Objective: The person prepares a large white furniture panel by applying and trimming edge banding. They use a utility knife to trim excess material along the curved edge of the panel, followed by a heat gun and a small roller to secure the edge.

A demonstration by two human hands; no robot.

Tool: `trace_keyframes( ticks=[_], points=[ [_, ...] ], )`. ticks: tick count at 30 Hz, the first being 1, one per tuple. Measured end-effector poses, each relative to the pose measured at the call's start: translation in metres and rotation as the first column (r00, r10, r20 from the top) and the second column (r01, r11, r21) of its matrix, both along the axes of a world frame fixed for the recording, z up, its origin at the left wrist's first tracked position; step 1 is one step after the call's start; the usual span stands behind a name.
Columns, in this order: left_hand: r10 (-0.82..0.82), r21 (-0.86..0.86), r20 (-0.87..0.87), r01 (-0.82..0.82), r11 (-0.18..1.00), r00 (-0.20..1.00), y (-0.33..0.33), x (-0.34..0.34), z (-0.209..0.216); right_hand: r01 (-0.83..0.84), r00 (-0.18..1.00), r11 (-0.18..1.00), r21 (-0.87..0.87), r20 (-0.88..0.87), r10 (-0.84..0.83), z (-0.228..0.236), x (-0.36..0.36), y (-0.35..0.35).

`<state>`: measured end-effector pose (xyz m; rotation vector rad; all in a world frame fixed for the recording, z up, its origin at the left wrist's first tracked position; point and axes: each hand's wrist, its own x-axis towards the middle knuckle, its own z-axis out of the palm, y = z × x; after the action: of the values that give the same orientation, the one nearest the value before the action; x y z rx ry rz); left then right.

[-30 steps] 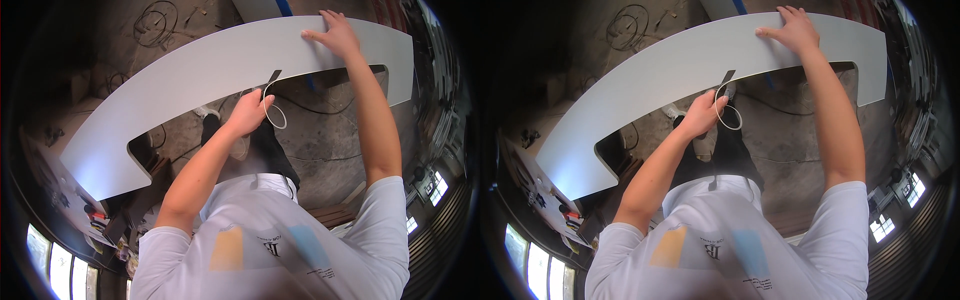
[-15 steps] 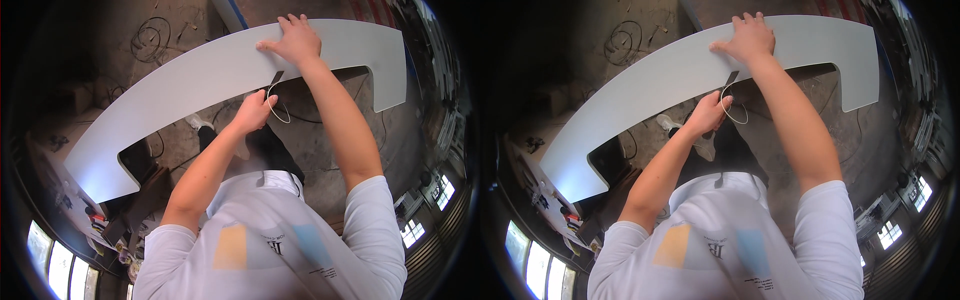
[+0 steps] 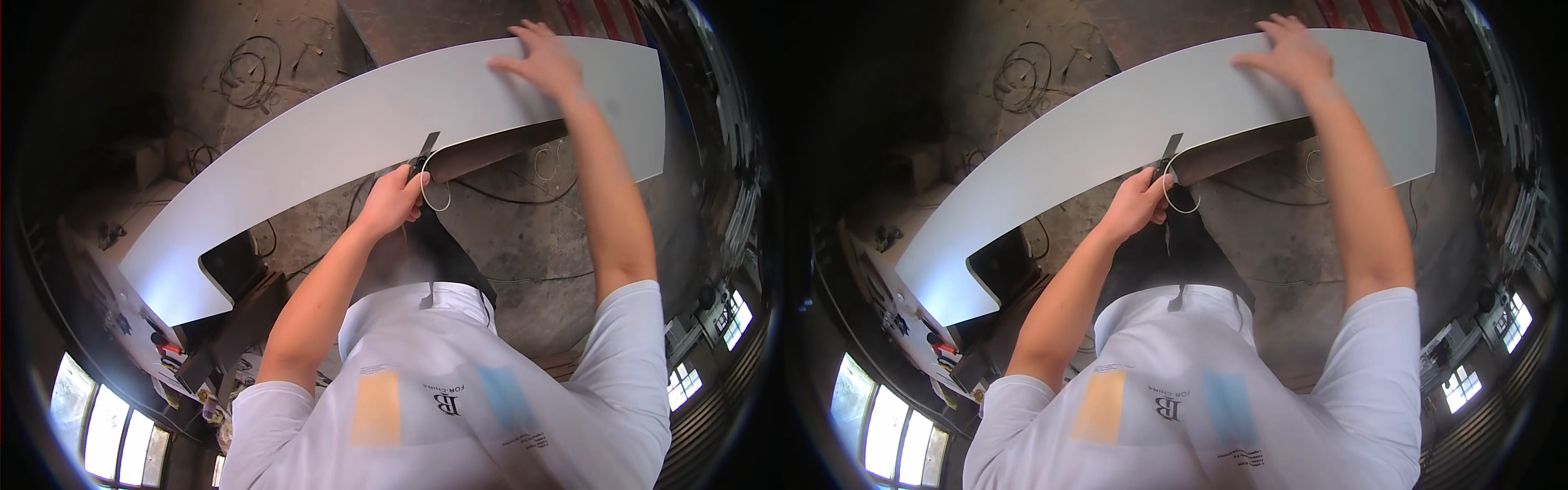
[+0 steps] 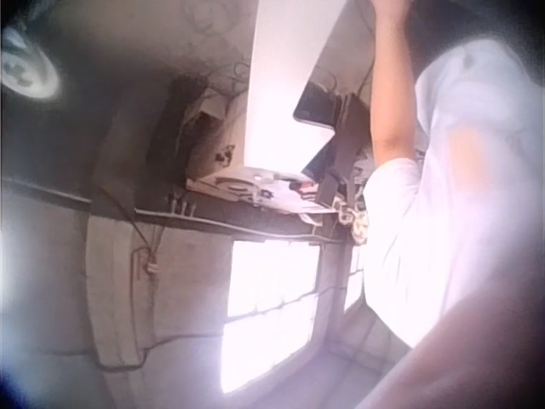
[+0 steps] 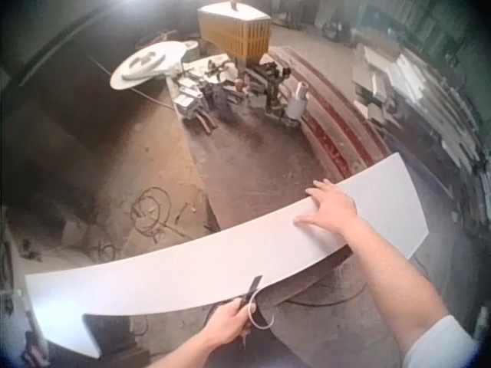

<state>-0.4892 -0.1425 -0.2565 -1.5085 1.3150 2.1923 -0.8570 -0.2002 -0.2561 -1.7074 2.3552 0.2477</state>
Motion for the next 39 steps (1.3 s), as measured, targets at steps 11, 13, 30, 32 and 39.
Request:
trace_keyframes(
  ticks=[11, 13, 30, 32, 39],
  points=[
    [-0.114, 0.092, -0.088, 0.122, 0.988, 0.990, -0.003, -0.026, 0.000, 0.101, 0.995, 0.990, 0.098, 0.001, -0.101, 0.012, -0.066, 0.012],
    [-0.114, 0.102, -0.072, 0.121, 0.987, 0.991, -0.001, -0.030, 0.003, 0.103, 0.995, 0.988, 0.112, -0.005, -0.103, 0.010, -0.064, 0.013],
    [-0.114, 0.086, -0.143, 0.127, 0.988, 0.983, 0.011, -0.133, 0.002, 0.141, 0.990, 0.986, 0.089, -0.012, -0.141, 0.014, -0.049, 0.011],
    [-0.121, 0.079, -0.144, 0.133, 0.988, 0.982, 0.014, -0.148, 0.001, 0.154, 0.988, 0.984, 0.085, 0.010, -0.156, 0.015, -0.046, 0.011],
    [-0.089, 0.060, -0.187, 0.102, 0.993, 0.978, 0.023, -0.198, -0.010, 0.190, 0.968, 0.973, 0.130, 0.143, -0.208, 0.046, -0.036, 0.005]
  ],
)
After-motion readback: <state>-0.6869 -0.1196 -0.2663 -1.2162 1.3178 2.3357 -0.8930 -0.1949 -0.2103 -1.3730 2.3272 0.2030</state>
